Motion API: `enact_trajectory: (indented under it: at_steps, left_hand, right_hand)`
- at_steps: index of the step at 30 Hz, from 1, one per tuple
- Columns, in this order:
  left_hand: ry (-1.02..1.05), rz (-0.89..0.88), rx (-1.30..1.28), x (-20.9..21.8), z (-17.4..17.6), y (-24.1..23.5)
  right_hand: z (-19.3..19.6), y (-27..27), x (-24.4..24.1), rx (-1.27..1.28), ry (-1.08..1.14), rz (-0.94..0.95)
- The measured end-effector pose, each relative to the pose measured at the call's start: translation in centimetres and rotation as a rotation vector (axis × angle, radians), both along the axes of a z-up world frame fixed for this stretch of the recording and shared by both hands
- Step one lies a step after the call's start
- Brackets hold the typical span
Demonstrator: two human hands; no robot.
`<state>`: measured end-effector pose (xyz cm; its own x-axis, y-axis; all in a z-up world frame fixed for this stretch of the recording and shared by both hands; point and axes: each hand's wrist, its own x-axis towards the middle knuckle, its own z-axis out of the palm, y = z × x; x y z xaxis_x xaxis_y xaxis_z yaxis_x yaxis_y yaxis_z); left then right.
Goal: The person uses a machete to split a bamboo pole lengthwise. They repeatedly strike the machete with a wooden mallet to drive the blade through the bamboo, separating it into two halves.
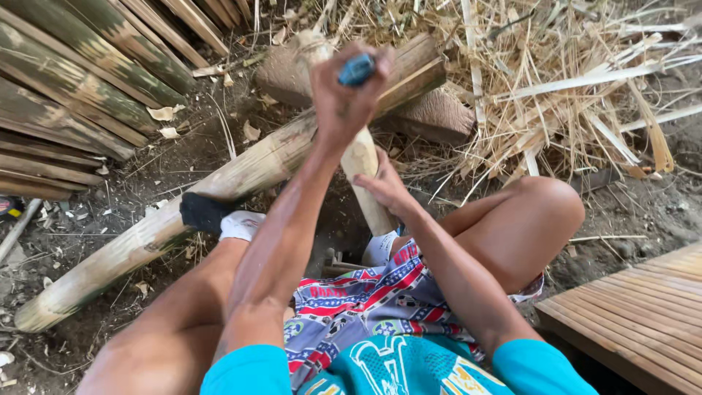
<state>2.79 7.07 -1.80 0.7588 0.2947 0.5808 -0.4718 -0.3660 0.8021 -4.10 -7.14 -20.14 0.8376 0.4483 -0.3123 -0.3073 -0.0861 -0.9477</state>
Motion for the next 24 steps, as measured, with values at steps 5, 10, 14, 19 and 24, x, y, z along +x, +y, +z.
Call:
enact_trajectory:
  at_steps: [5,10,14,19,24]
  left_hand:
    - [-0.117,-0.085,-0.541,5.0,-2.4,14.3]
    - [-0.229,-0.131,-0.885,0.2,-6.3,26.0]
    - [-0.26,-0.034,-0.935,-2.8,-6.3,25.7]
    - [-0.06,-0.062,-0.47,-2.4,-3.6,17.5]
    - [-0.132,-0.143,-0.555,-4.0,-3.2,21.4]
  right_hand:
    - [3.2,-6.0,5.6,0.02,-0.005,-0.118]
    - [8.4,-16.7,12.7,-0.101,-0.335,-0.484]
    - [5.3,-8.5,10.3,-0.053,-0.186,-0.451]
    - [0.9,8.2,-0.8,-0.014,0.012,0.116]
    - [3.6,5.3,0.2,-0.131,0.062,0.099]
